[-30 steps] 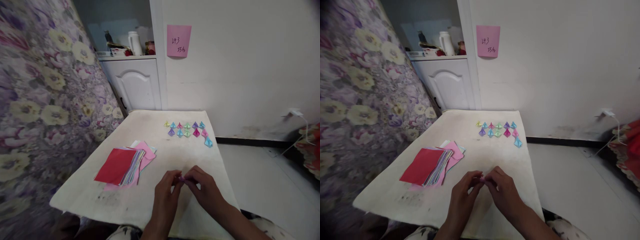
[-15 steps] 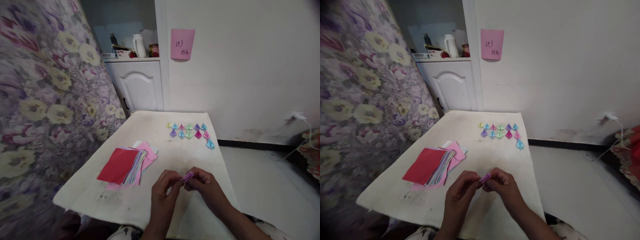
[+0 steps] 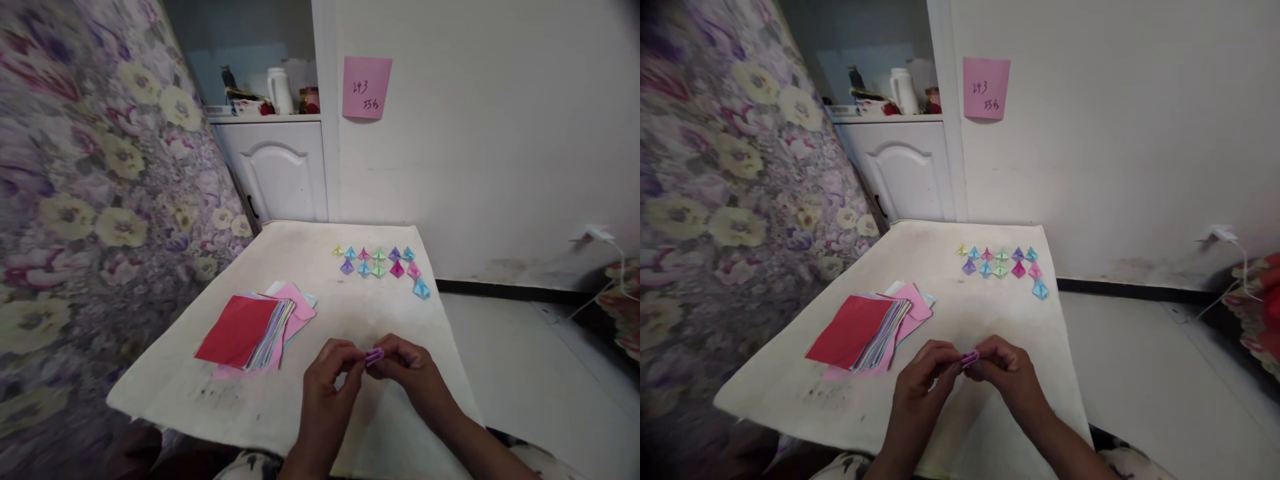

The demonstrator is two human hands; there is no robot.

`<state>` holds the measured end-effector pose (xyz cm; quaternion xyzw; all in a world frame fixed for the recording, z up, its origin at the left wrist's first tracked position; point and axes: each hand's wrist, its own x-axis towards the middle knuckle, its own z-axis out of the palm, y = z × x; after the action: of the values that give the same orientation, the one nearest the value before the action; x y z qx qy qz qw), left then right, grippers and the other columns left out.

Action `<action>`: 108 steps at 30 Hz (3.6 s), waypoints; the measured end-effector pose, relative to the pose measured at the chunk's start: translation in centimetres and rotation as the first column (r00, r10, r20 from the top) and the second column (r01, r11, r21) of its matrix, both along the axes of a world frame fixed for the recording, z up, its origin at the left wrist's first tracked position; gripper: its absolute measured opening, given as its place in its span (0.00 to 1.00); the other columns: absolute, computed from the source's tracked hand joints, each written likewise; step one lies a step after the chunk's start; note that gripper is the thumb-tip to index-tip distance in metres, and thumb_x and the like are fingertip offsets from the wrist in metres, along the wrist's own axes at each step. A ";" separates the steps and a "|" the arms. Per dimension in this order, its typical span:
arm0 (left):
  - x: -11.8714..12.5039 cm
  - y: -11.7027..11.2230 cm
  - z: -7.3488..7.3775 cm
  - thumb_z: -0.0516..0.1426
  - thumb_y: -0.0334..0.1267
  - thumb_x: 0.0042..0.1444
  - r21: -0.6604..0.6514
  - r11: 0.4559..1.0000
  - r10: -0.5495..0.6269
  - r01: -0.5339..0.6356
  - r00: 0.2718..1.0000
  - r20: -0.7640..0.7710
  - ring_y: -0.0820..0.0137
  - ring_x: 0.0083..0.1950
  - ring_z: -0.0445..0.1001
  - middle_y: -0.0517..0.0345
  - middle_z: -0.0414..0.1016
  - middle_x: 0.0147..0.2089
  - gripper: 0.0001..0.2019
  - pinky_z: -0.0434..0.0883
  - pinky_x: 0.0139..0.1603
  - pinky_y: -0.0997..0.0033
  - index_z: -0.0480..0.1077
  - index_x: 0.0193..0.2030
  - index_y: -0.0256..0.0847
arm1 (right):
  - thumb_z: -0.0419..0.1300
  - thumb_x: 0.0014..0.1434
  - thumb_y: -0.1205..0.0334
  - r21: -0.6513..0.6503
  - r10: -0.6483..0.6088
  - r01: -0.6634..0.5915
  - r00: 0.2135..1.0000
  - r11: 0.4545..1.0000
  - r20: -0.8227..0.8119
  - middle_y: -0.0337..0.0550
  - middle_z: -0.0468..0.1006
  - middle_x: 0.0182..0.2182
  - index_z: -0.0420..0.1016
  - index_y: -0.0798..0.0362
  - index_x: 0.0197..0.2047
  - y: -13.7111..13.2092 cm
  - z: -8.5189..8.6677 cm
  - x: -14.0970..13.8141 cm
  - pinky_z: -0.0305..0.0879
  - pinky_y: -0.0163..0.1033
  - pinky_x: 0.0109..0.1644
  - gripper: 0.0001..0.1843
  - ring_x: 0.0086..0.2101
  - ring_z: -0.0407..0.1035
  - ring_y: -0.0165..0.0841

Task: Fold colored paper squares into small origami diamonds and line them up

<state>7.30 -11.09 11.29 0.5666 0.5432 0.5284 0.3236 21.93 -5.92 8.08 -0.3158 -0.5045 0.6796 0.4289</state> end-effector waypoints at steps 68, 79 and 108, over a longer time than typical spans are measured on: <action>0.5 0.4 -1.8 0.57 0.35 0.52 -0.241 0.970 0.021 0.033 0.975 0.220 0.71 0.30 0.70 0.60 0.71 0.31 0.09 0.68 0.32 0.73 0.71 0.41 0.40 | 0.64 0.52 0.56 0.079 -0.062 0.044 0.969 0.996 0.238 0.35 0.69 0.22 0.70 0.55 0.33 -0.4 0.5 0.0 0.62 0.31 0.28 0.11 0.24 0.63 0.26; 0.6 0.3 -1.6 0.61 0.33 0.48 -0.256 0.964 0.048 0.070 0.902 0.429 0.70 0.33 0.73 0.59 0.76 0.30 0.07 0.69 0.36 0.73 0.72 0.37 0.39 | 0.62 0.54 0.59 0.209 -0.127 0.066 0.948 0.976 0.292 0.36 0.72 0.24 0.69 0.52 0.34 -1.0 1.2 0.3 0.65 0.34 0.30 0.08 0.25 0.67 0.29; 0.3 0.3 -2.2 0.60 0.34 0.50 -0.190 0.979 -0.021 0.073 0.964 0.263 0.64 0.40 0.74 0.54 0.77 0.35 0.05 0.70 0.42 0.69 0.75 0.35 0.39 | 0.57 0.58 0.65 0.567 -0.254 0.000 0.893 0.824 0.371 0.39 0.68 0.28 0.72 0.51 0.32 -0.5 1.5 1.2 0.60 0.36 0.30 0.04 0.28 0.63 0.30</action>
<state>7.60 -10.83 9.08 0.4701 0.5323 0.5337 0.4592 23.08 -6.44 9.62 -0.3539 -0.7380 0.3868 0.4248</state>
